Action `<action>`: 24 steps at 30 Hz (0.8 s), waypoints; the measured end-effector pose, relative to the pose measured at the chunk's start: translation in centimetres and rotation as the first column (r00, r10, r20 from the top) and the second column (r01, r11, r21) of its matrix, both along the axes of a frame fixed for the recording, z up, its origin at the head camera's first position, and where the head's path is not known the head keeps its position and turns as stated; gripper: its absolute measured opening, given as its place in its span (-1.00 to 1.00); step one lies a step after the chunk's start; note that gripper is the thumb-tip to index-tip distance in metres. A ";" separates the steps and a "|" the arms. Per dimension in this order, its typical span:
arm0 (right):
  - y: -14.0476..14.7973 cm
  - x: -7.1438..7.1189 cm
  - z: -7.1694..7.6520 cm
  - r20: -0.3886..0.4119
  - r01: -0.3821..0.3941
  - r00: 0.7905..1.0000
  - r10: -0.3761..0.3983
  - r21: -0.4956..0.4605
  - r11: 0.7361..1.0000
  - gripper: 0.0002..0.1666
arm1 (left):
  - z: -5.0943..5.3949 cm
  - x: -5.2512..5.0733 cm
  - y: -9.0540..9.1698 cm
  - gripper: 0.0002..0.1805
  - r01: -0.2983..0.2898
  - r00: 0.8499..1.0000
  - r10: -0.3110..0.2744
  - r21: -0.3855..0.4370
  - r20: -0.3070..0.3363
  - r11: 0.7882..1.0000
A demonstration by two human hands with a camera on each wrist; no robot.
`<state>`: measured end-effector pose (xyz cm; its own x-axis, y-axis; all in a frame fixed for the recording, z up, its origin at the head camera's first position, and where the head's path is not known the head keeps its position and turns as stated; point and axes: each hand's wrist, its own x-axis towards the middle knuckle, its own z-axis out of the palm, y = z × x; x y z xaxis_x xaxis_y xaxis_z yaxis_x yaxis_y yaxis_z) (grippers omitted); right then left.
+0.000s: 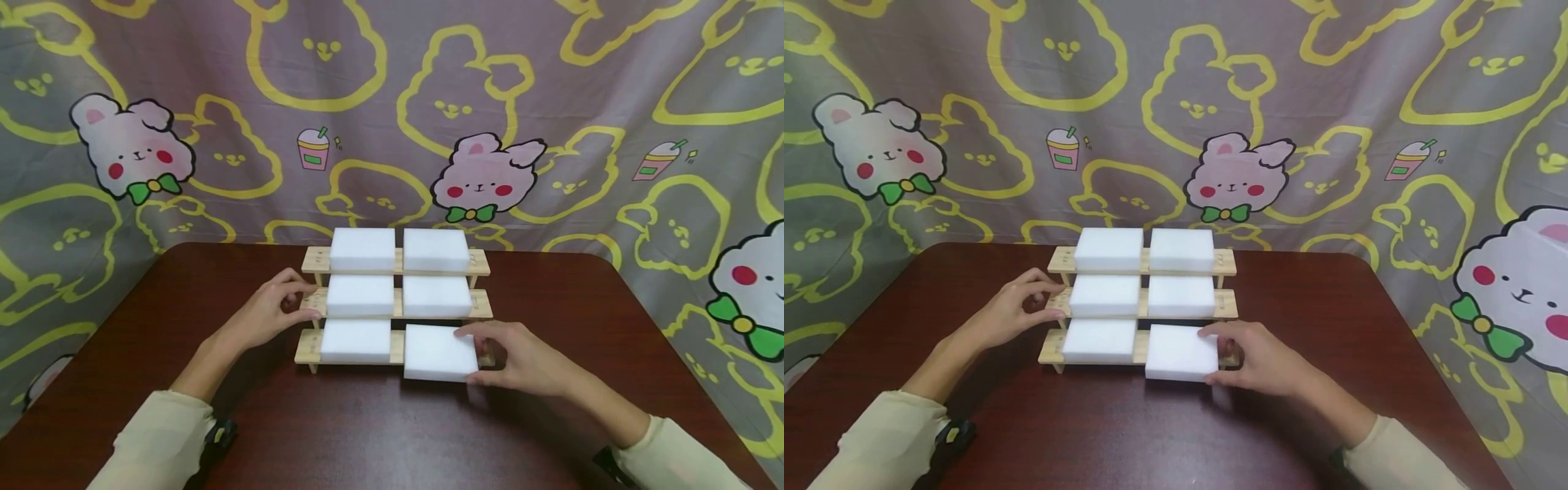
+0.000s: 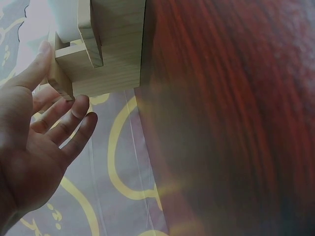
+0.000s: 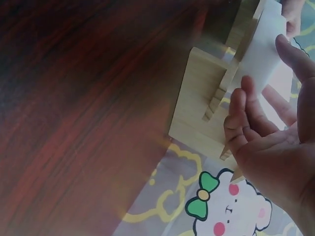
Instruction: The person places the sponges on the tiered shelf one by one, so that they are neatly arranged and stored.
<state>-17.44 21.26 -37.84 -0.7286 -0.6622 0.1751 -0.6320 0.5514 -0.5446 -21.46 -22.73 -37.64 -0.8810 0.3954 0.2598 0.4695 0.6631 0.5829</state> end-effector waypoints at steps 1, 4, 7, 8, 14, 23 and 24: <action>0.0 0.0 0.0 0.018 0.000 1.000 0.000 -0.011 1.000 -0.32 | 0.0 0.0 0.0 -0.49 0.000 1.000 0.000 0.000 0.000 1.000; 0.0 -0.1 -0.1 0.066 0.007 0.998 -0.005 -0.033 0.999 -0.34 | 0.0 0.0 0.0 -0.49 0.002 1.000 -0.002 -0.003 -0.005 1.000; 0.0 -0.1 -0.2 0.048 0.002 0.999 0.001 -0.056 0.998 -0.37 | 0.0 0.0 0.0 -0.50 0.005 1.000 -0.005 -0.009 -0.016 1.000; 0.0 -0.1 -0.3 0.037 0.000 0.999 0.002 -0.062 0.998 -0.38 | 0.0 0.0 0.0 -0.50 0.006 1.000 -0.006 -0.010 -0.018 1.000; -0.3 -0.1 -0.5 -0.011 0.013 1.000 -0.014 -0.071 0.997 -0.42 | 0.0 0.0 0.0 -0.50 0.009 1.000 -0.009 -0.004 -0.016 1.000; -0.5 -0.4 -0.7 -0.010 0.057 0.998 -0.058 -0.070 0.996 -0.43 | 0.0 0.0 0.0 -0.50 0.009 1.000 -0.009 0.002 -0.002 1.000; -0.5 -0.4 -0.7 -0.010 0.060 0.998 -0.061 -0.072 0.996 -0.43 | 0.0 0.0 0.0 -0.50 0.008 1.000 -0.008 0.002 -0.001 1.000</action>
<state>-17.89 20.76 -38.53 -0.7645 -0.6023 0.2296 -0.6054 0.5488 -0.5765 -21.48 -22.73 -37.66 -0.8776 0.4019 0.2613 0.4752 0.6579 0.5843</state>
